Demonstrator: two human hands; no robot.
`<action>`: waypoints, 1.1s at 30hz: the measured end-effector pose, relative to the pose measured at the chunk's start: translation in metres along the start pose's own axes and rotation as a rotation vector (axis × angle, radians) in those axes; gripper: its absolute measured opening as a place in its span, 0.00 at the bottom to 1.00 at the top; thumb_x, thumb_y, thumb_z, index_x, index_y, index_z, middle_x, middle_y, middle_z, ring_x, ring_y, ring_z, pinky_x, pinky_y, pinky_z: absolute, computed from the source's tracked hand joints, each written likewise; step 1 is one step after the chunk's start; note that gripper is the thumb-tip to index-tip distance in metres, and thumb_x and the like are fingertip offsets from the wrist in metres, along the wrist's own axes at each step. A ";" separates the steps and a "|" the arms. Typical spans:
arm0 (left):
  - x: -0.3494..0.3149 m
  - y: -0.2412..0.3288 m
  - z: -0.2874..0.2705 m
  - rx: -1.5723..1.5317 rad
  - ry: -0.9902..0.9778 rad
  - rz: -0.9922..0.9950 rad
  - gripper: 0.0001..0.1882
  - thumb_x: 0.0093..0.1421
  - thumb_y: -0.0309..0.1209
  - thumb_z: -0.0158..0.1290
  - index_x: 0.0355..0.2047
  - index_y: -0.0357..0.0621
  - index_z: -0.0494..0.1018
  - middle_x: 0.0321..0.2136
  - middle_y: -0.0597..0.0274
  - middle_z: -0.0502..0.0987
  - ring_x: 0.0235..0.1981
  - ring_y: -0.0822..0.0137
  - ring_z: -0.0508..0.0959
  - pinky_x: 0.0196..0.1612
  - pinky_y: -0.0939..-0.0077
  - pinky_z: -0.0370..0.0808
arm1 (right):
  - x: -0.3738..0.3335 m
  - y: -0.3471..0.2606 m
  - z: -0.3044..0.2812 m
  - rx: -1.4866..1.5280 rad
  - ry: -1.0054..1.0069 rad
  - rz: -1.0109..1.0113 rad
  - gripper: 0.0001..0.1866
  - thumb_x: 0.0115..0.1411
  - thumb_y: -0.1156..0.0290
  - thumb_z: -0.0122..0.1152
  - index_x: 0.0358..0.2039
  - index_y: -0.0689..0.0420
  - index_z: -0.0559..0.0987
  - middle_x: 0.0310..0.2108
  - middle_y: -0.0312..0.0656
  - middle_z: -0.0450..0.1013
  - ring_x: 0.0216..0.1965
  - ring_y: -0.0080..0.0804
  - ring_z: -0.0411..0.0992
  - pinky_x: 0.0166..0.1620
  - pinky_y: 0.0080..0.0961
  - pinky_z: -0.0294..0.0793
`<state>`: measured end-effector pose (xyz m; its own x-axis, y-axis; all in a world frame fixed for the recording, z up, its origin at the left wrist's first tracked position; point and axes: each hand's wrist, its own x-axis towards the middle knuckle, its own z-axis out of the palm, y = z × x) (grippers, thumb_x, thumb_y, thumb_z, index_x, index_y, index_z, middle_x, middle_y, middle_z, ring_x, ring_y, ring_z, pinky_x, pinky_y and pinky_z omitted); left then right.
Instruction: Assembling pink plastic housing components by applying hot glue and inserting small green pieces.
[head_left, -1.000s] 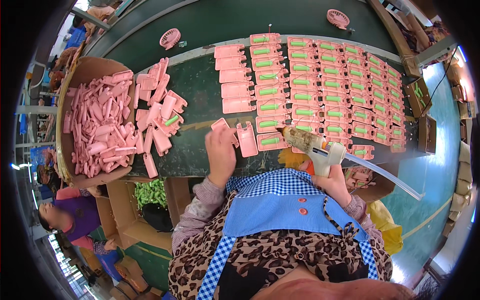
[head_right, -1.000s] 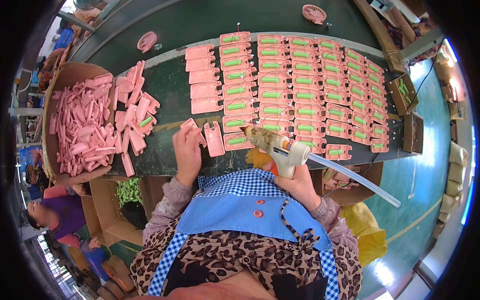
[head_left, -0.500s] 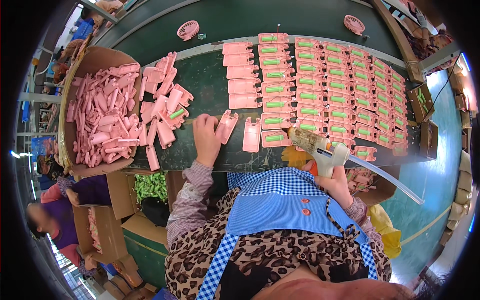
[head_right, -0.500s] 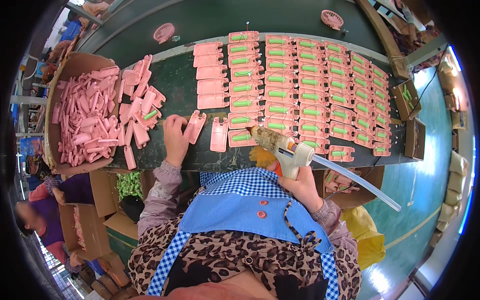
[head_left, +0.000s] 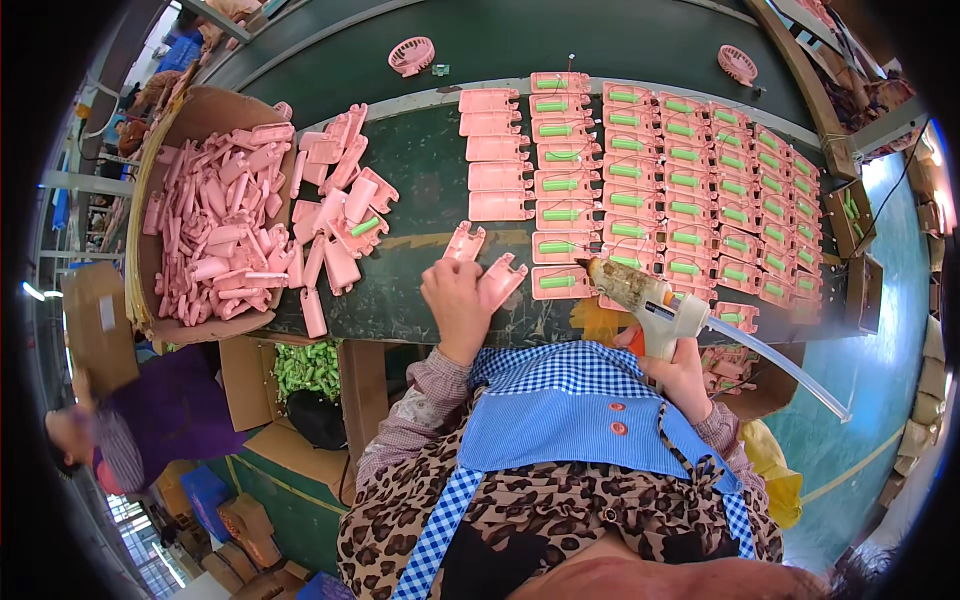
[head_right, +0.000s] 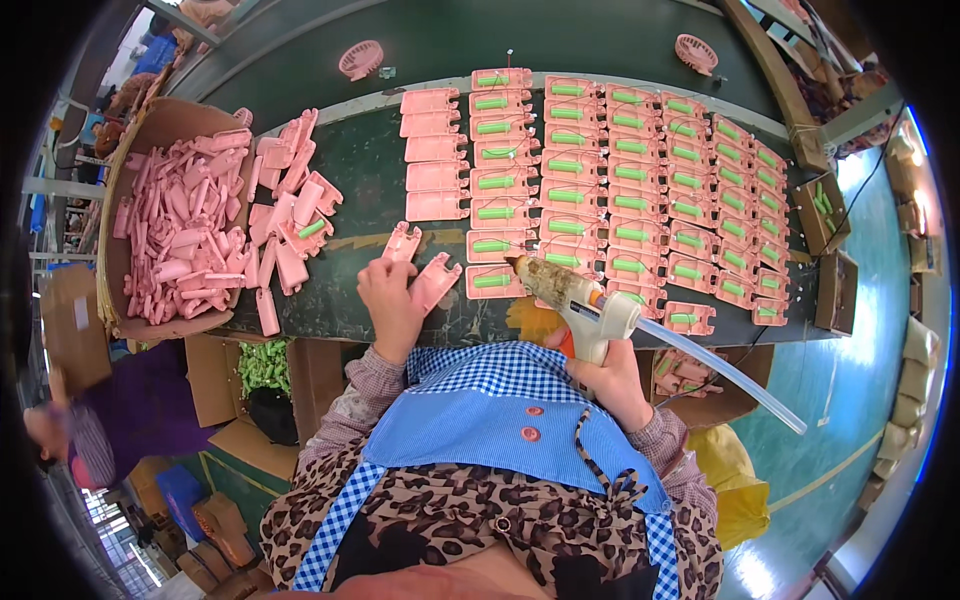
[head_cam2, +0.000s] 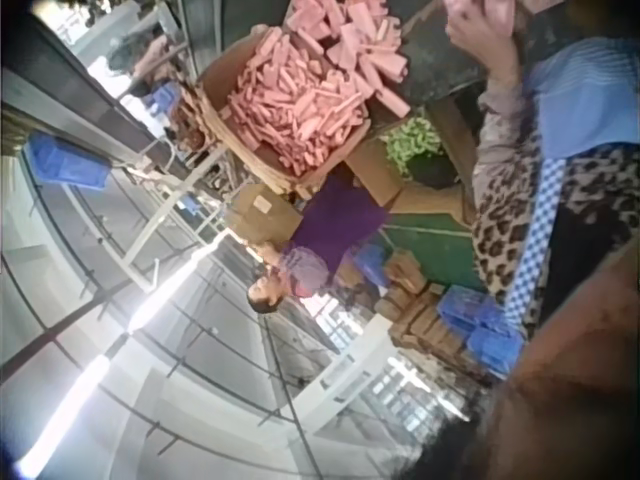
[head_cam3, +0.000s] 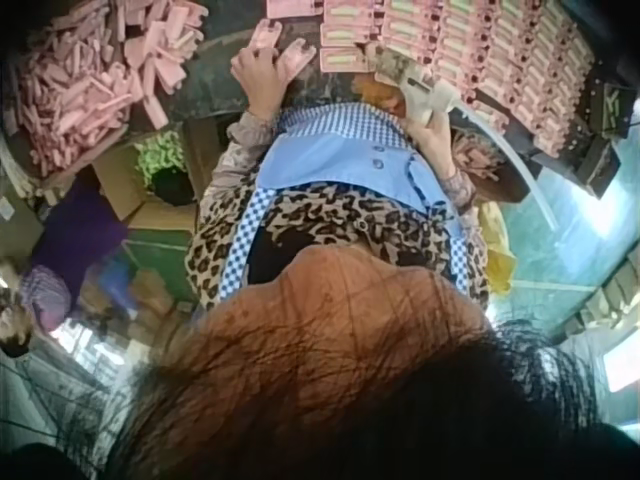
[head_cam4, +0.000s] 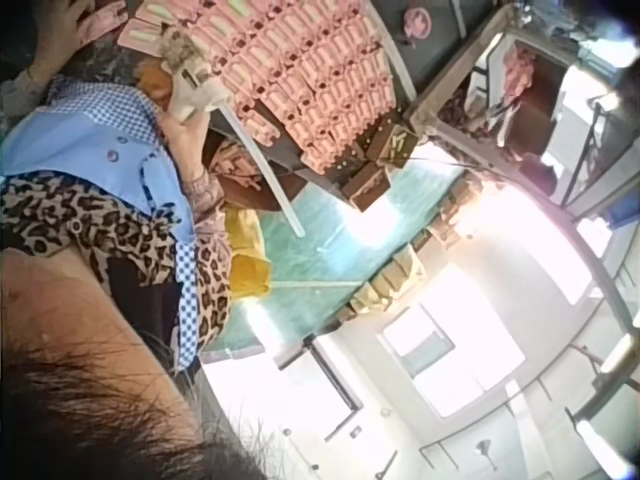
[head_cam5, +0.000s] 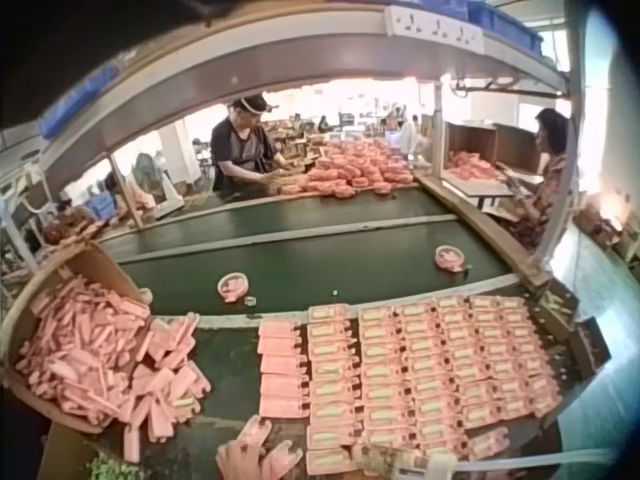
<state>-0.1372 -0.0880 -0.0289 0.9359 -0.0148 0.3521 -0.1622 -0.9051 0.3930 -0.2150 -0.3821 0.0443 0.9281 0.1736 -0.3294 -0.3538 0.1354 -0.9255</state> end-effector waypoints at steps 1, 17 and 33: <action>0.001 -0.008 -0.003 0.002 0.020 -0.025 0.12 0.45 0.22 0.57 0.32 0.44 0.72 0.38 0.54 0.67 0.42 0.49 0.66 0.44 0.56 0.62 | 0.001 0.001 0.002 0.006 0.000 0.004 0.26 0.45 0.85 0.52 0.50 0.66 0.69 0.40 0.43 0.74 0.45 0.31 0.73 0.52 0.28 0.70; -0.013 -0.032 0.013 -0.316 -0.099 0.040 0.08 0.57 0.23 0.55 0.38 0.38 0.73 0.54 0.51 0.63 0.53 0.54 0.65 0.47 0.68 0.70 | -0.008 -0.012 -0.022 0.097 0.036 -0.109 0.24 0.46 0.84 0.53 0.47 0.62 0.69 0.38 0.38 0.72 0.40 0.27 0.71 0.46 0.26 0.71; 0.031 -0.011 0.033 -0.601 -0.094 -0.027 0.22 0.56 0.22 0.51 0.52 0.39 0.65 0.62 0.41 0.53 0.59 0.48 0.62 0.46 0.72 0.72 | 0.001 -0.017 -0.009 0.021 0.096 -0.061 0.26 0.46 0.84 0.54 0.50 0.66 0.68 0.40 0.42 0.73 0.43 0.28 0.72 0.48 0.24 0.71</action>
<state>-0.0966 -0.0926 -0.0501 0.9614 -0.0573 0.2691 -0.2602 -0.5078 0.8213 -0.2072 -0.3931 0.0586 0.9544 0.0699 -0.2903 -0.2980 0.1638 -0.9404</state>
